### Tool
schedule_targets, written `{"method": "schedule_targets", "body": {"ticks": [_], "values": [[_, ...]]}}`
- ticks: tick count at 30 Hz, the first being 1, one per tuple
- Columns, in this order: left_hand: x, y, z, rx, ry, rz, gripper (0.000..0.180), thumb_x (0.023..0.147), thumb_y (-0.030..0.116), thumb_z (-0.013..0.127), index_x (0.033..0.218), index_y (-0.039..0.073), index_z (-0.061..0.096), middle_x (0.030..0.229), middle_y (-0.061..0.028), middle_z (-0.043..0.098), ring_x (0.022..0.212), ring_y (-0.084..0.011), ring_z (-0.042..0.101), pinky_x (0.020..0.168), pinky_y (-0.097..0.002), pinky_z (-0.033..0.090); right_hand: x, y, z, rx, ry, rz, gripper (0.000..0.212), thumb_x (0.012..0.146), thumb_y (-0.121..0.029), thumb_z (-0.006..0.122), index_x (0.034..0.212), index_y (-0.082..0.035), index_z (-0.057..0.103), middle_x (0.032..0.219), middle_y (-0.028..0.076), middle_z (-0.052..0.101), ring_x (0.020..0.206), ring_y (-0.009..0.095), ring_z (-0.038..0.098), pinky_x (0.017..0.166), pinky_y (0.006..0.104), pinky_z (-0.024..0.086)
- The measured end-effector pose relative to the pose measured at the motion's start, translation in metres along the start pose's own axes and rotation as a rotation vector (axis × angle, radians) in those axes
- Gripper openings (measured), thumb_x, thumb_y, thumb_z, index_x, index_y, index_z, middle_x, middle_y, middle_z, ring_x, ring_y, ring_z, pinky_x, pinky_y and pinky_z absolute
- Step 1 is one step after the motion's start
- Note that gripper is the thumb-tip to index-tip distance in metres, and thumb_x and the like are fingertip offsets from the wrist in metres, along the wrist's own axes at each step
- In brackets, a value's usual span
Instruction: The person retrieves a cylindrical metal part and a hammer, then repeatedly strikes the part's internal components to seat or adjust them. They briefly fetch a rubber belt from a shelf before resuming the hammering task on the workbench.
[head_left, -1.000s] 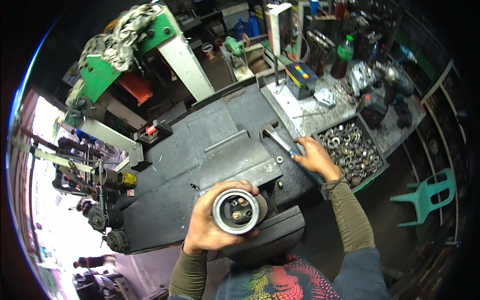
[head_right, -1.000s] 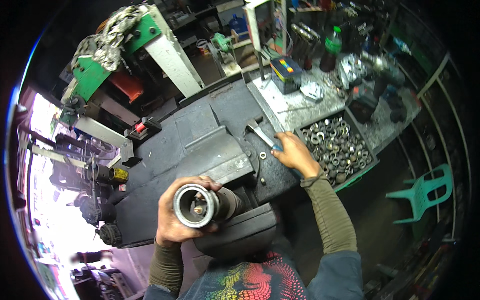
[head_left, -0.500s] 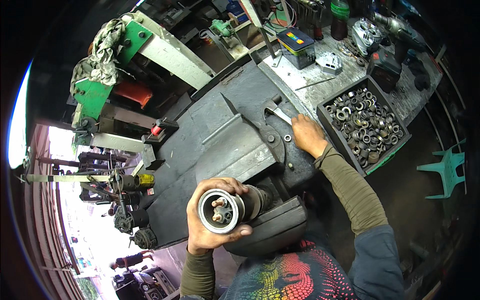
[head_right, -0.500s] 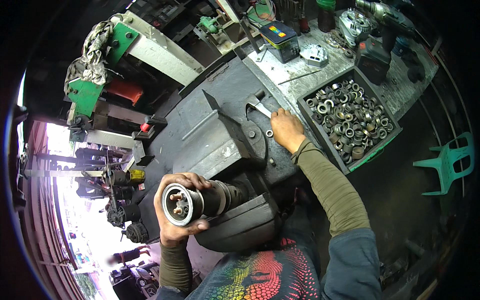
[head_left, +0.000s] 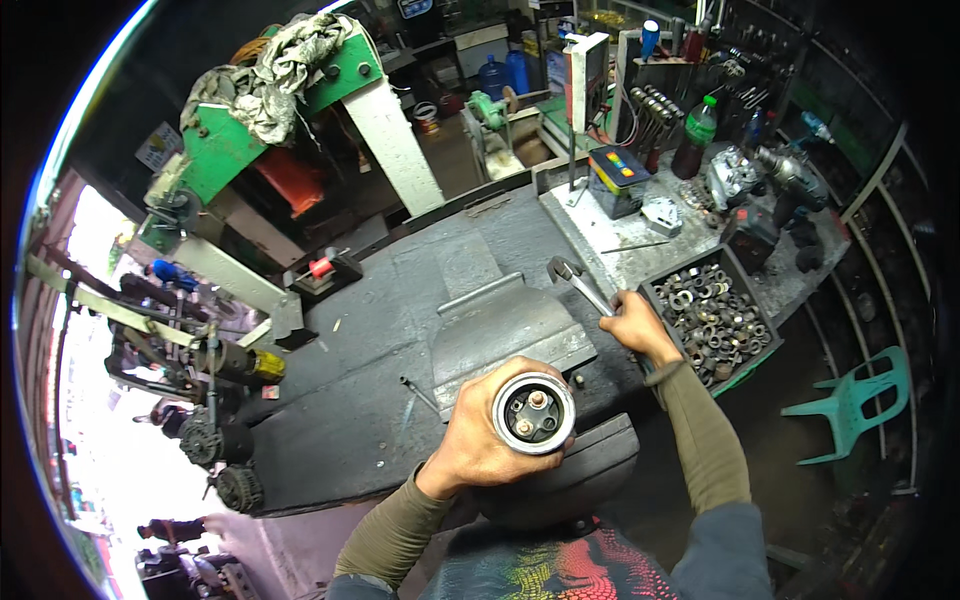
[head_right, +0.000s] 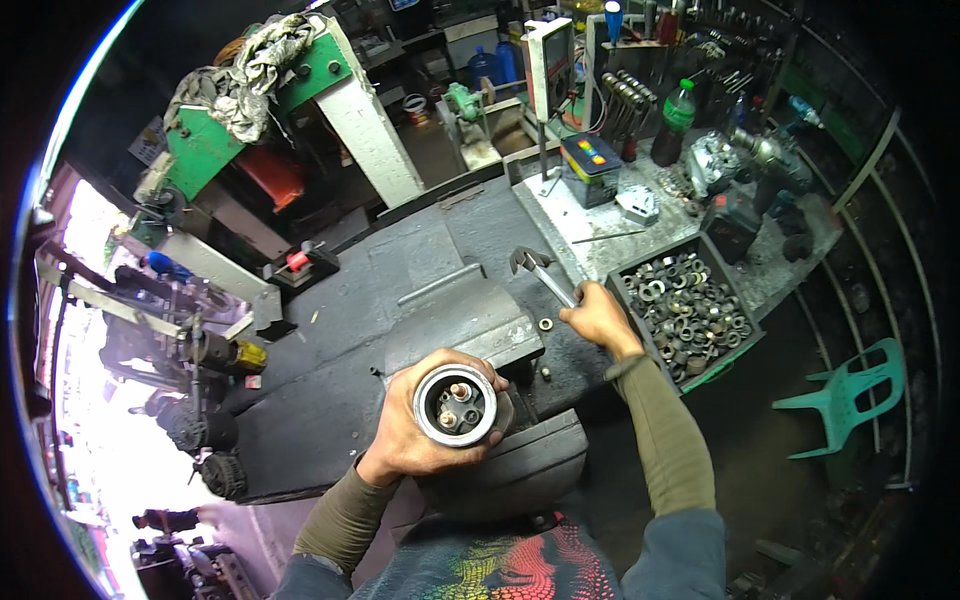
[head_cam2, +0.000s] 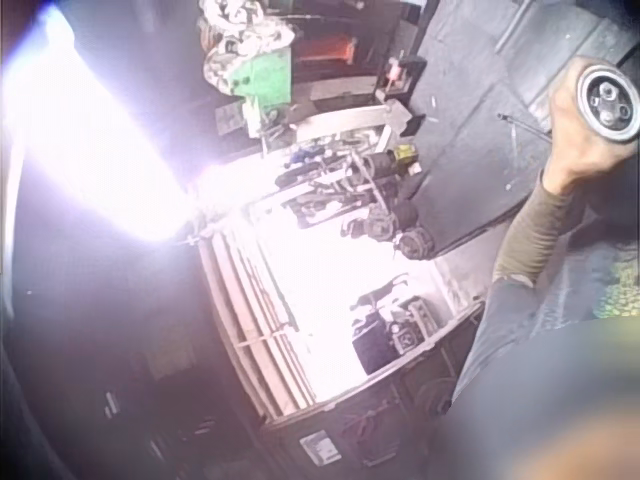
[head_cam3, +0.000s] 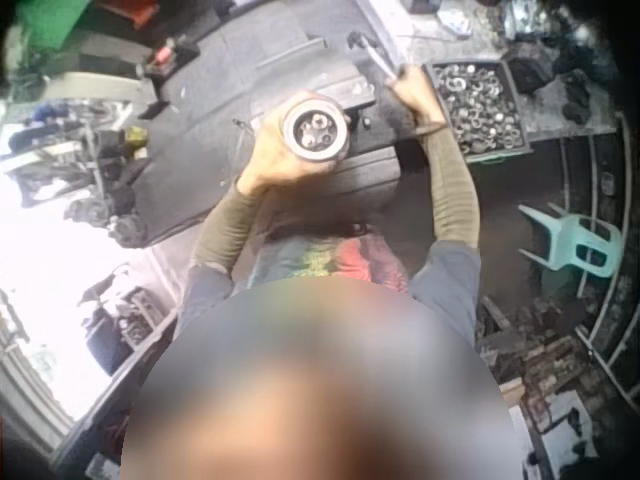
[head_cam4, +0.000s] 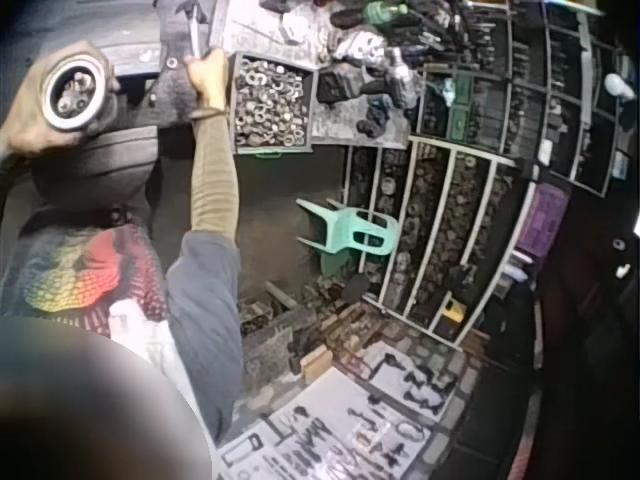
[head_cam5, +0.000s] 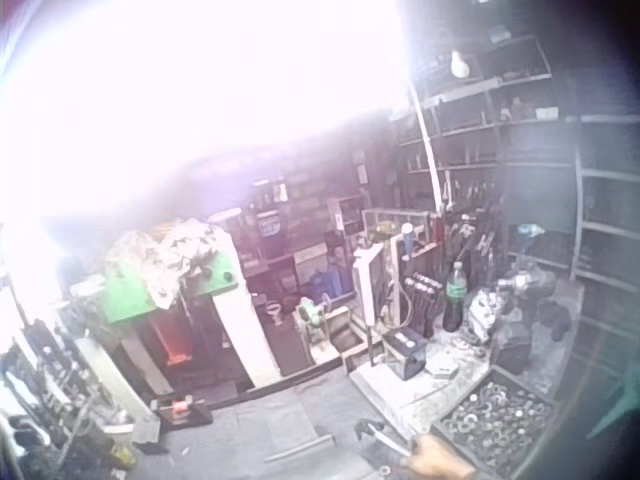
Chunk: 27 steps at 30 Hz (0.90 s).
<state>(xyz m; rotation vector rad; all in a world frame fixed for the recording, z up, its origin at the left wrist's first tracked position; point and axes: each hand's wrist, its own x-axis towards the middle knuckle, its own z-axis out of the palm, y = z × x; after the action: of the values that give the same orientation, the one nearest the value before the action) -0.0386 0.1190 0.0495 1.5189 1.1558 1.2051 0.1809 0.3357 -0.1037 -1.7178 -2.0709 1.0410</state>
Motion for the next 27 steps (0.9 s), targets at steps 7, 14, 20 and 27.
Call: {"method": "schedule_targets", "body": {"ticks": [7,14,20,27], "values": [[0.004,0.0,-0.007,0.084,-0.034,0.094,0.053,0.065,0.009,0.092,0.113,0.003,0.069,0.106,-0.0082,0.076,0.097,-0.0164,0.074,0.089,-0.0316,0.057,-0.181,-0.023,-0.059,0.769,0.188,-0.209,0.037,0.104,-0.03,0.068,0.119,0.002,0.057,0.072,0.003,0.058,0.051,0.008,0.054,0.044,0.0243,0.042],[0.005,-0.005,-0.002,0.018,-0.01,0.086,0.052,0.063,0.011,0.091,0.109,0.004,0.067,0.097,-0.01,0.073,0.09,-0.0227,0.075,0.083,-0.034,0.059,-0.278,-0.084,-0.061,0.733,0.359,-0.12,0.038,0.111,-0.034,0.058,0.12,0.003,0.061,0.082,0.006,0.061,0.065,0.01,0.058,0.058,0.0241,0.048],[0.006,-0.007,-0.003,0.037,-0.027,0.103,0.053,0.062,0.01,0.091,0.109,0.003,0.067,0.097,-0.0107,0.074,0.091,-0.0227,0.075,0.084,-0.034,0.059,-0.327,-0.112,-0.063,0.281,0.528,-0.226,0.038,0.102,-0.026,0.072,0.124,0.004,0.067,0.114,0.017,0.068,0.1,0.026,0.068,0.086,0.0348,0.054],[0.007,-0.007,-0.002,0.047,-0.019,0.122,0.05,0.063,0.009,0.089,0.108,0.003,0.068,0.097,-0.0105,0.074,0.09,-0.0222,0.075,0.083,-0.034,0.059,-0.318,-0.148,-0.084,-0.011,0.557,-0.441,0.034,0.094,-0.023,0.081,0.117,0.001,0.072,0.109,0.018,0.071,0.088,0.031,0.072,0.077,0.0379,0.057]]}}
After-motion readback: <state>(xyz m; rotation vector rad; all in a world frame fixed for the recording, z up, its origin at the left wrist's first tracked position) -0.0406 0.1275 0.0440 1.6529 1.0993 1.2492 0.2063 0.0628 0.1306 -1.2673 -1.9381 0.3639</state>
